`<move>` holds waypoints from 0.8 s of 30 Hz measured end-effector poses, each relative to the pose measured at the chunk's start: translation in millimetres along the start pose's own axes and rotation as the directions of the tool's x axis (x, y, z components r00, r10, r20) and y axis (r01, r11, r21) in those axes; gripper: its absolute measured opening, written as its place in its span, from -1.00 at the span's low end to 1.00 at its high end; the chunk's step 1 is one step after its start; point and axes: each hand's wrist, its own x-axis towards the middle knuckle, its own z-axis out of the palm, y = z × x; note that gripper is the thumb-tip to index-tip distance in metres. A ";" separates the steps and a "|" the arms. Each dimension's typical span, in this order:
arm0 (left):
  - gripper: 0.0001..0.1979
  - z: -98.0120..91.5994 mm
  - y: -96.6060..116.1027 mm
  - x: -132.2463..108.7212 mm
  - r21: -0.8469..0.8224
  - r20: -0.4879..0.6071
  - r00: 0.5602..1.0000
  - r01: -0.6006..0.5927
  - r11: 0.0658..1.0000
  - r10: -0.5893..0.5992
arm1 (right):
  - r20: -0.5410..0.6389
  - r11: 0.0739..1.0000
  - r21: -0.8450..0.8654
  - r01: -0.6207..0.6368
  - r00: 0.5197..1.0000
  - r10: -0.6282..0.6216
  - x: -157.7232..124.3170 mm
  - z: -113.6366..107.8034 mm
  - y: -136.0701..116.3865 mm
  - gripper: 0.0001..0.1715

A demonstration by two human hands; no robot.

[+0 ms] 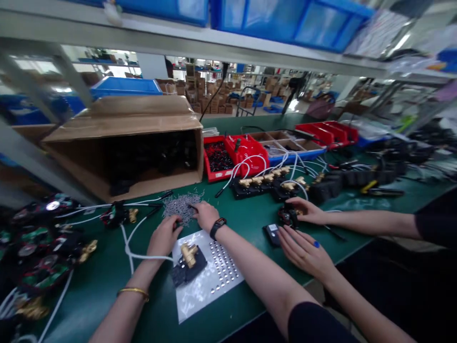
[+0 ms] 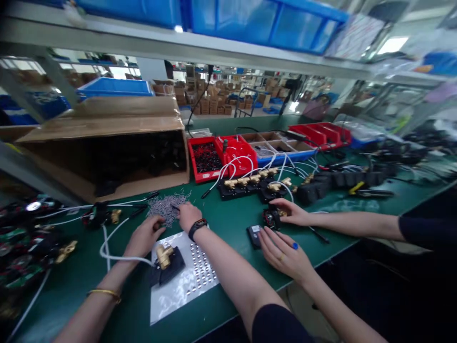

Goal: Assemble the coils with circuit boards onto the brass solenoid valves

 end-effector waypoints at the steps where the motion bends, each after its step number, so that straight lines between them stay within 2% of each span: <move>1: -0.88 1.4 0.5 3.3 0.081 0.025 0.999 -0.024 0.996 0.022 | 0.008 1.000 -0.016 -0.013 1.000 0.013 0.5 2.3 -0.8 -0.83; 3: -0.97 2.9 -0.2 7.6 0.297 0.081 0.996 -0.067 0.952 0.045 | 0.021 0.999 -0.036 -0.023 0.999 0.024 0.0 5.8 -1.6 -0.79; 5: -0.95 3.6 -3.2 9.3 0.486 0.126 0.991 -0.106 0.868 0.050 | 0.029 0.999 -0.034 -0.016 0.999 0.017 -0.9 7.5 -1.8 -0.76; 7: -0.93 4.2 -7.1 9.3 0.504 0.113 0.991 -0.123 0.855 0.076 | 0.034 1.000 -0.011 -0.002 0.999 0.003 -1.1 7.4 -1.4 -0.75; 11: -0.91 4.9 -11.3 7.8 0.325 0.002 0.991 -0.129 0.937 0.135 | 0.007 0.996 0.087 0.007 1.000 -0.008 -2.5 -0.1 0.2 -0.77; 15: -0.90 3.0 -9.3 4.1 0.147 -0.095 0.989 -0.096 0.984 0.111 | -0.054 0.959 0.281 0.026 0.998 -0.011 -19.5 -14.8 4.1 -0.87; 19: -0.93 -4.2 -13.7 -14.7 -0.109 -0.212 0.976 0.028 0.994 -0.051 | -0.042 0.853 0.521 0.026 0.999 -0.005 -56.6 -20.6 20.3 -0.83; 24: -0.60 -6.1 -22.3 -67.1 -0.427 -0.210 0.936 0.173 0.888 -0.283 | 0.023 0.715 0.697 -0.061 0.998 0.063 -89.8 -5.4 42.6 -0.76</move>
